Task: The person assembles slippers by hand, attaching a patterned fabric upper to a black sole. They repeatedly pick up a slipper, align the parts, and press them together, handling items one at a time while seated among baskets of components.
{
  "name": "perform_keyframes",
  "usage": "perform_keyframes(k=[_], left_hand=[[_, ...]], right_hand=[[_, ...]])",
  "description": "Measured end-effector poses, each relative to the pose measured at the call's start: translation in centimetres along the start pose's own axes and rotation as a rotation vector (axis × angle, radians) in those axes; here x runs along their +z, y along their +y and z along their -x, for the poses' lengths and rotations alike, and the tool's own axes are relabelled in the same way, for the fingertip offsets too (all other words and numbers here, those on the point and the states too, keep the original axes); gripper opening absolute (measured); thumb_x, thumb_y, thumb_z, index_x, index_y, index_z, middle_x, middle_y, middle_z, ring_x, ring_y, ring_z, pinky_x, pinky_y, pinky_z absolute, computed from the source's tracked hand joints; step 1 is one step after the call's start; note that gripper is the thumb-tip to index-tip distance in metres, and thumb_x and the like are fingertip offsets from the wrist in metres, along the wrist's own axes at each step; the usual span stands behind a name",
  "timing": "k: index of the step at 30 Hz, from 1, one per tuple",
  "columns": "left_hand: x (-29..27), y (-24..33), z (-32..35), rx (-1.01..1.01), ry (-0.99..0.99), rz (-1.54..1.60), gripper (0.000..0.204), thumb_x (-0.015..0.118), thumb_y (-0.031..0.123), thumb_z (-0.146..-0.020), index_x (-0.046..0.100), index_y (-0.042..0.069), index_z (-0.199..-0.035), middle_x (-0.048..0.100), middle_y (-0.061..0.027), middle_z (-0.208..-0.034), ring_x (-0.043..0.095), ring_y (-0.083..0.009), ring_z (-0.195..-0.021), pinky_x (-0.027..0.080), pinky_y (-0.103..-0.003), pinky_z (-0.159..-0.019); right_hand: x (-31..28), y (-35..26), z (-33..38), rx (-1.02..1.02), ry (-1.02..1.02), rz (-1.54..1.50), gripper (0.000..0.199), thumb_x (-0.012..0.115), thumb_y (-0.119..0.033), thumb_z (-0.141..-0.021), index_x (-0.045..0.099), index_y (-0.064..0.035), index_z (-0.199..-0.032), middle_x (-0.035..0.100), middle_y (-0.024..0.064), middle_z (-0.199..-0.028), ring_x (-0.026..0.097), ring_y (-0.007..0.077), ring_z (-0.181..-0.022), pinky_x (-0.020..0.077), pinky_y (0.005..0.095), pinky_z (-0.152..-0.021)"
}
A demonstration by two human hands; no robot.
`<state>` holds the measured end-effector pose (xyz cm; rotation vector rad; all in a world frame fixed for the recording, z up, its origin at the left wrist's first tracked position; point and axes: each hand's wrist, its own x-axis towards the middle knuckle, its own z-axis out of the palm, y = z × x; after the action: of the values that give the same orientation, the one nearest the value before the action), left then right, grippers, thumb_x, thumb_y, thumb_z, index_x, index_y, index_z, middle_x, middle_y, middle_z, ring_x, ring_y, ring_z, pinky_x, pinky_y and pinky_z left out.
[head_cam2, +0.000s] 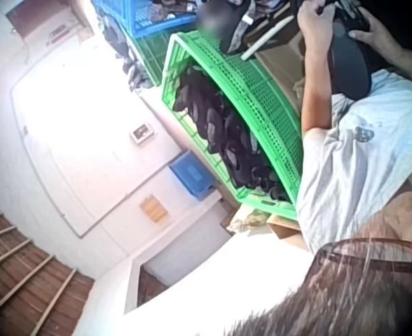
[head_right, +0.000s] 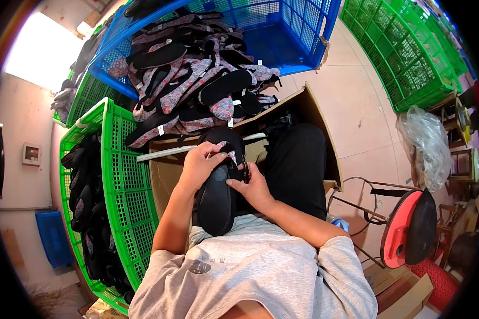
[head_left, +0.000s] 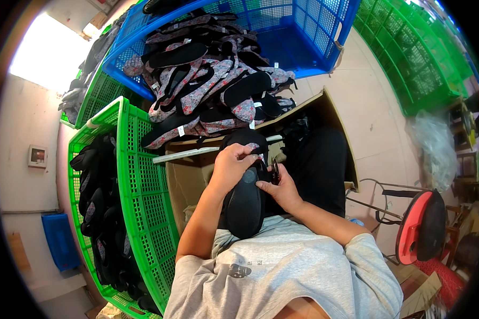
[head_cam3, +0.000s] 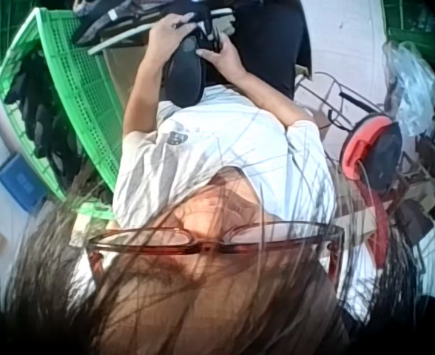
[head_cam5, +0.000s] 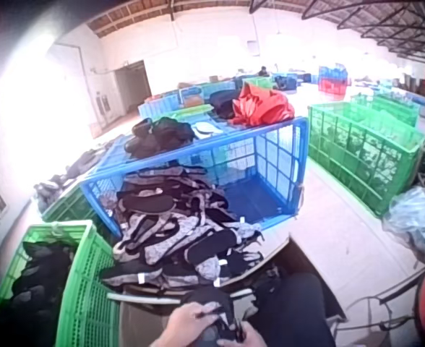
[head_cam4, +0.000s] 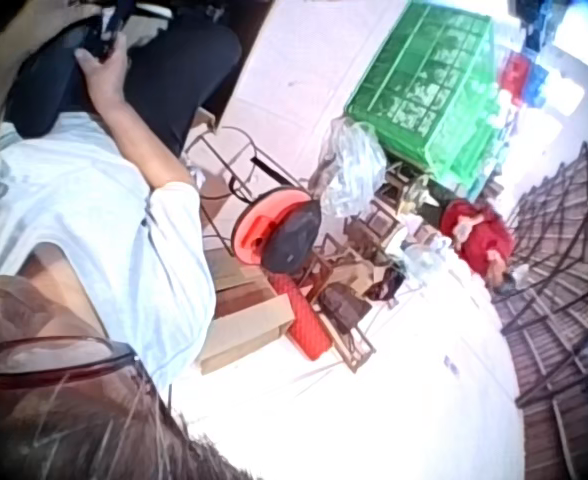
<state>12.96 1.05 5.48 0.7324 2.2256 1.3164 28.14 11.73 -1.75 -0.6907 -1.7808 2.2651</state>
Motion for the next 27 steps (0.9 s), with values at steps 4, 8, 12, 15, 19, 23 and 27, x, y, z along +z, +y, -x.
perform_keyframes(k=[4, 8, 12, 15, 19, 23, 27], left_hand=[[-1.2, 0.1, -1.4, 0.065, -0.074, 0.001, 0.014, 0.075, 0.006, -0.083, 0.063, -0.002, -0.081, 0.056, 0.0007, -0.081, 0.051, -0.0081, -0.075, 0.042, -0.024, -0.068], [-1.5, -0.4, -2.9, 0.102, -0.233, 0.098, 0.024, 0.073, 0.009, -0.086, 0.055, 0.001, -0.072, 0.049, 0.0043, -0.077, 0.044, -0.0062, -0.069, 0.037, -0.024, -0.063], [-2.0, -0.5, -3.5, -0.155, -0.392, 0.347, 0.028, 0.072, 0.013, -0.09, 0.055, 0.006, -0.068, 0.045, 0.0071, -0.069, 0.038, -0.0036, -0.063, 0.033, -0.022, -0.058], [-1.9, 0.3, -3.6, -0.208, -0.412, 0.299, 0.029, 0.072, 0.016, -0.091, 0.058, 0.008, -0.067, 0.044, 0.0089, -0.064, 0.037, -0.0019, -0.06, 0.031, -0.021, -0.055], [-1.5, 0.9, -3.7, -0.307, -0.408, 0.345, 0.024, 0.072, 0.016, -0.09, 0.063, 0.005, -0.07, 0.05, 0.0071, -0.065, 0.042, -0.0023, -0.06, 0.033, -0.021, -0.055], [-1.3, 0.5, -3.8, -0.327, -0.429, 0.375, 0.02, 0.07, 0.016, -0.09, 0.068, 0.002, -0.075, 0.055, 0.0046, -0.068, 0.046, -0.0041, -0.063, 0.036, -0.022, -0.058], [-0.9, 0.3, -3.9, -0.335, -0.426, 0.444, 0.022, 0.069, 0.015, -0.09, 0.065, 0.005, -0.071, 0.053, 0.0051, -0.067, 0.045, -0.0039, -0.062, 0.036, -0.022, -0.058]], right_hand=[[0.0, -0.3, 0.1, 0.002, 0.001, 0.045, 0.046, 0.086, -0.023, -0.081, 0.053, -0.005, -0.109, 0.053, -0.0044, -0.076, 0.046, 0.0051, -0.068, 0.0424, 0.0228, -0.062], [0.3, 1.0, 0.6, -0.005, -0.01, 0.092, 0.045, 0.085, -0.022, -0.082, 0.053, -0.0048, -0.11, 0.053, -0.0031, -0.08, 0.047, 0.006, -0.069, 0.0428, 0.0236, -0.063], [0.2, 0.3, 0.8, -0.005, -0.053, 0.057, 0.042, 0.082, -0.021, -0.085, 0.053, -0.0049, -0.111, 0.056, -0.0005, -0.085, 0.051, 0.0067, -0.071, 0.0456, 0.0238, -0.064], [-0.5, -0.2, 0.7, 0.107, -0.158, -0.095, 0.038, 0.08, -0.017, -0.087, 0.055, -0.0043, -0.112, 0.059, 0.0009, -0.087, 0.056, 0.0074, -0.072, 0.0488, 0.024, -0.066], [-2.7, -0.8, 0.0, 0.179, -0.258, -0.093, 0.034, 0.073, -0.019, -0.093, 0.057, -0.0031, -0.118, 0.063, 0.0027, -0.091, 0.059, 0.008, -0.073, 0.0502, 0.0236, -0.066], [-4.6, -4.1, -0.7, 0.199, -0.295, -0.049, 0.033, 0.05, -0.029, -0.106, 0.057, -0.0037, -0.126, 0.064, 0.0023, -0.091, 0.056, 0.0071, -0.076, 0.0462, 0.0212, -0.065], [-5.7, -5.8, -1.6, 0.198, -0.41, 0.016, 0.028, 0.046, -0.029, -0.108, 0.057, -0.0035, -0.116, 0.063, 0.0013, -0.088, 0.049, 0.0063, -0.07, 0.0411, 0.0209, -0.061]])
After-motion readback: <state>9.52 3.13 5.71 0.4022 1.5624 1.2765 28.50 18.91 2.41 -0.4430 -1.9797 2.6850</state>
